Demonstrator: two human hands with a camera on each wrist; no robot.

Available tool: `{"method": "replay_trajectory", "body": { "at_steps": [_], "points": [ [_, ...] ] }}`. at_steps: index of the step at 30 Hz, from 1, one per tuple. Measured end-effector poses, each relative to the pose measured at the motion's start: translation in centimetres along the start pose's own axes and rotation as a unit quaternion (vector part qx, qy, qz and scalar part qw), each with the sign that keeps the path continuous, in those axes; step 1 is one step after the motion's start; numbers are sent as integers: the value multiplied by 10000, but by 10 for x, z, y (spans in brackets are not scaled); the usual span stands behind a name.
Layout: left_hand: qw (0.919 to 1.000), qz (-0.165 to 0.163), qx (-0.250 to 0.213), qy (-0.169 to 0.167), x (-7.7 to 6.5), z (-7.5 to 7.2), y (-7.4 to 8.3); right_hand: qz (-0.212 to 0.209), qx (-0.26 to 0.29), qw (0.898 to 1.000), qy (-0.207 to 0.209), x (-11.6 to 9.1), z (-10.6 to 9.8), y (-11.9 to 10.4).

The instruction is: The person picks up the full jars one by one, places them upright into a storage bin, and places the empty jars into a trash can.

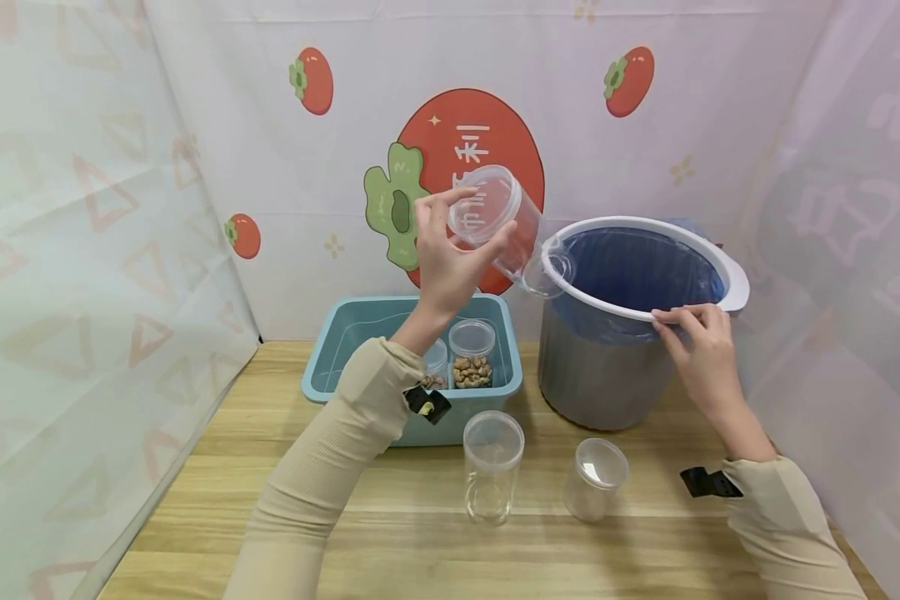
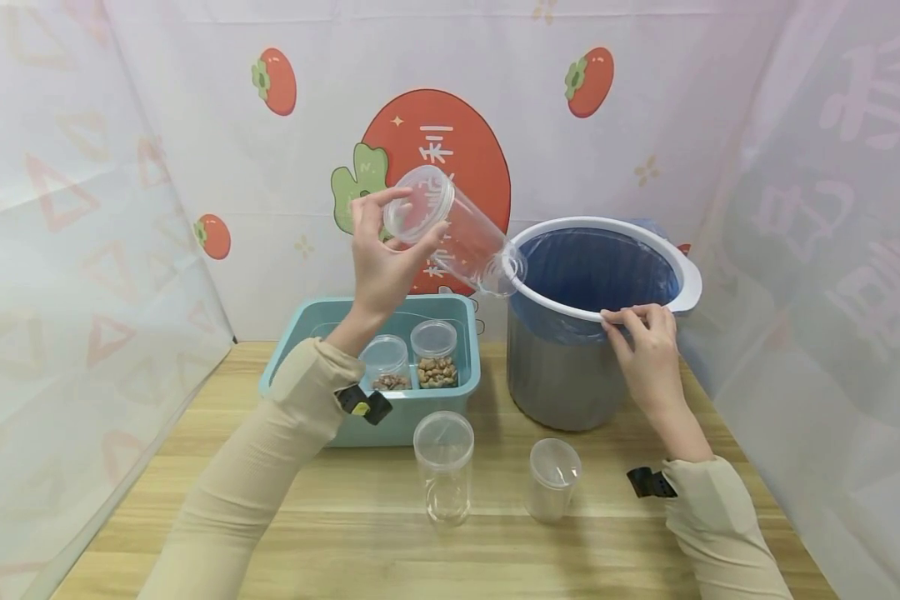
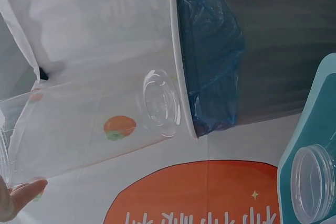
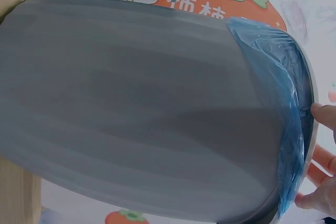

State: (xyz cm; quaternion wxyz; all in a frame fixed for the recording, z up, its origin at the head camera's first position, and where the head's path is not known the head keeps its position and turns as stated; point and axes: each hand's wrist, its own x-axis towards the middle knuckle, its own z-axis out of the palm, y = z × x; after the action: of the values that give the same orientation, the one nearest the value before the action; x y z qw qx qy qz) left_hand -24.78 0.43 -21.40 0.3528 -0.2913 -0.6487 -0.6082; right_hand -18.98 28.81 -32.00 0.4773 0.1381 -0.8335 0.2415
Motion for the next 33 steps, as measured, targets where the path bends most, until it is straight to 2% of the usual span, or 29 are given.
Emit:
{"method": "replay_trajectory", "body": {
  "at_steps": [8,13,23,29,33],
  "points": [
    [9997,-111,181,110,4,22,-6,26,-16,10000,-69,0,0,-1],
    [9994,-21,356,39,2,35,-12,21,-2,10000,-77,0,2,-1],
    [9957,-117,581,-708,-2,52,-25,62,7,9999,-132,1,2,-3],
    [9845,-420,1091,-1306,-3,57,-31,79,-3,9999,-129,0,3,-2],
    [9777,-486,1296,-1582,-4,61,-36,75,0,9999,-145,1,3,-2]
  ]
}}
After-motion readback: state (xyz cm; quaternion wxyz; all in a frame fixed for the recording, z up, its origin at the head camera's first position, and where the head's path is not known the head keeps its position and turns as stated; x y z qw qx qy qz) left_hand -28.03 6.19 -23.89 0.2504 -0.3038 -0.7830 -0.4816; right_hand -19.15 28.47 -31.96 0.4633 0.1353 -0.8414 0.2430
